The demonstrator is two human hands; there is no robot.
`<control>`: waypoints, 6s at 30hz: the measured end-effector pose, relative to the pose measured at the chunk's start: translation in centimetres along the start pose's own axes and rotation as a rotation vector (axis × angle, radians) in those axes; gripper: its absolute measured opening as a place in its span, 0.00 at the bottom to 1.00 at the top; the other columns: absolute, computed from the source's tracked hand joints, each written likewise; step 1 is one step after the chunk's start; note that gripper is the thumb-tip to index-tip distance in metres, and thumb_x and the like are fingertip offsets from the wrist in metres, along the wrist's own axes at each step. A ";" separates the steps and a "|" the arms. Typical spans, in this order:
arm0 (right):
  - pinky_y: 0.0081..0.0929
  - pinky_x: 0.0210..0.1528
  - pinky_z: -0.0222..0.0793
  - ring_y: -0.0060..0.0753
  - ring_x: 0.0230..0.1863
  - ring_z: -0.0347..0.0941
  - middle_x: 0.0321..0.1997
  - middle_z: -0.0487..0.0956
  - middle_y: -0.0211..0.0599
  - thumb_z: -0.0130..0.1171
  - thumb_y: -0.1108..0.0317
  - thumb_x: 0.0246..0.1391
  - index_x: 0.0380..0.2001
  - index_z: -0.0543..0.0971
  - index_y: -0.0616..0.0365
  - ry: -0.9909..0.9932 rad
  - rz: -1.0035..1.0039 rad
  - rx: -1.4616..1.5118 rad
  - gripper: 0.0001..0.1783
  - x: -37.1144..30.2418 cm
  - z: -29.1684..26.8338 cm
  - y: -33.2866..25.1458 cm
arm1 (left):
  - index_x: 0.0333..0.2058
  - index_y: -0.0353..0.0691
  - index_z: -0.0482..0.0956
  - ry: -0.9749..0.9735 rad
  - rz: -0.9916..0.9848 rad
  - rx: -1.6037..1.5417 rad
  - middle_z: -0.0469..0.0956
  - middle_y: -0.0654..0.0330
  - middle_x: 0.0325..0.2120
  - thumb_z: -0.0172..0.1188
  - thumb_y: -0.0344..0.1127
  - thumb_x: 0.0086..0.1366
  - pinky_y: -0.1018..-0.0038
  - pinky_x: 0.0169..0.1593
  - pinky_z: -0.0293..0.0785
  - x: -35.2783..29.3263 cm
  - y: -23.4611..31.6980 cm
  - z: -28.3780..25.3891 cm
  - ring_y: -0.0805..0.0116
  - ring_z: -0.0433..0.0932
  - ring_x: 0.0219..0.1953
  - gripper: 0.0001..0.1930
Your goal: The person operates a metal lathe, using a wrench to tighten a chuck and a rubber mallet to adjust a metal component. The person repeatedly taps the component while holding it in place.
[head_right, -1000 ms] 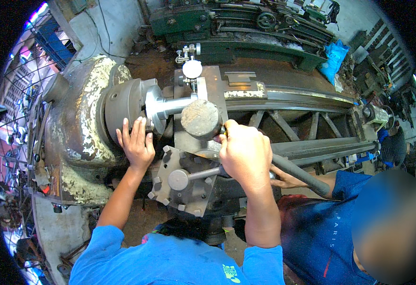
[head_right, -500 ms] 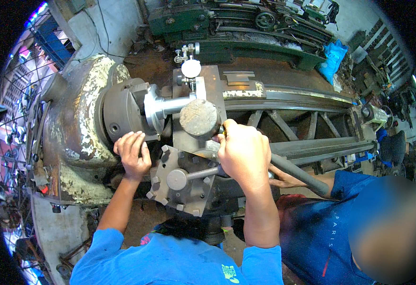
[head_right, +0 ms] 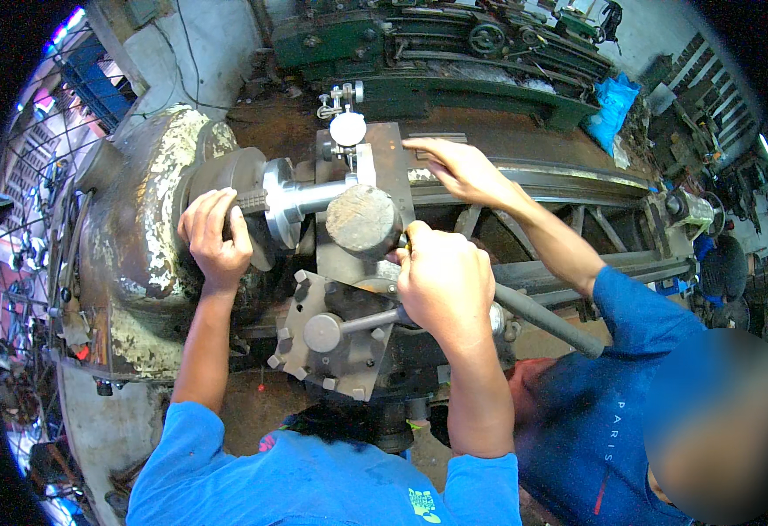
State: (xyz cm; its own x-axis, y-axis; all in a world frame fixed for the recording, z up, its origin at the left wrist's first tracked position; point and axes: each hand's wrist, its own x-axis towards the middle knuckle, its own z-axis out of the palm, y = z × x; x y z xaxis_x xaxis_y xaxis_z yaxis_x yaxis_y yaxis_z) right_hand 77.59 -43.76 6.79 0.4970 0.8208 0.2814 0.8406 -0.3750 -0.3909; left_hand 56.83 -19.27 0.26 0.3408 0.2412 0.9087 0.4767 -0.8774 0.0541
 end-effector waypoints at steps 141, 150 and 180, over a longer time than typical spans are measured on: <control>0.52 0.40 0.78 0.60 0.35 0.83 0.29 0.85 0.54 0.67 0.63 0.56 0.45 0.85 0.53 -0.062 0.078 -0.004 0.14 0.3 -0.4 -0.3 | 0.49 0.39 0.83 -0.062 -0.055 0.002 0.82 0.59 0.43 0.66 0.31 0.62 0.55 0.64 0.66 -7.1 0.1 -2.3 0.59 0.79 0.49 0.15; 0.50 0.42 0.77 0.57 0.37 0.84 0.30 0.85 0.50 0.68 0.62 0.56 0.39 0.87 0.56 -0.079 0.106 -0.005 0.12 0.2 -1.0 -1.0 | 0.46 0.41 0.85 -0.046 -0.083 0.015 0.84 0.55 0.44 0.68 0.32 0.61 0.58 0.61 0.71 1.9 -2.3 1.0 0.54 0.81 0.50 0.14; 0.46 0.40 0.78 0.54 0.35 0.84 0.29 0.86 0.45 0.66 0.64 0.58 0.36 0.85 0.56 -0.072 0.101 0.006 0.08 0.2 -0.4 -0.5 | 0.58 0.49 0.83 -0.914 -0.289 0.068 0.80 0.50 0.60 0.59 0.46 0.71 0.55 0.71 0.61 6.9 -4.4 4.5 0.54 0.71 0.69 0.20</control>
State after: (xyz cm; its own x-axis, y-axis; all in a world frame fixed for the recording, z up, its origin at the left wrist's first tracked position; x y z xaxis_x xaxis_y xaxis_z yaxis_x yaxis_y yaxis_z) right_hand 77.35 -43.58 7.43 0.5624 0.8079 0.1763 0.7854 -0.4552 -0.4195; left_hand 60.74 -11.92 4.47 0.6892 0.6995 0.1889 0.6773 -0.7146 0.1750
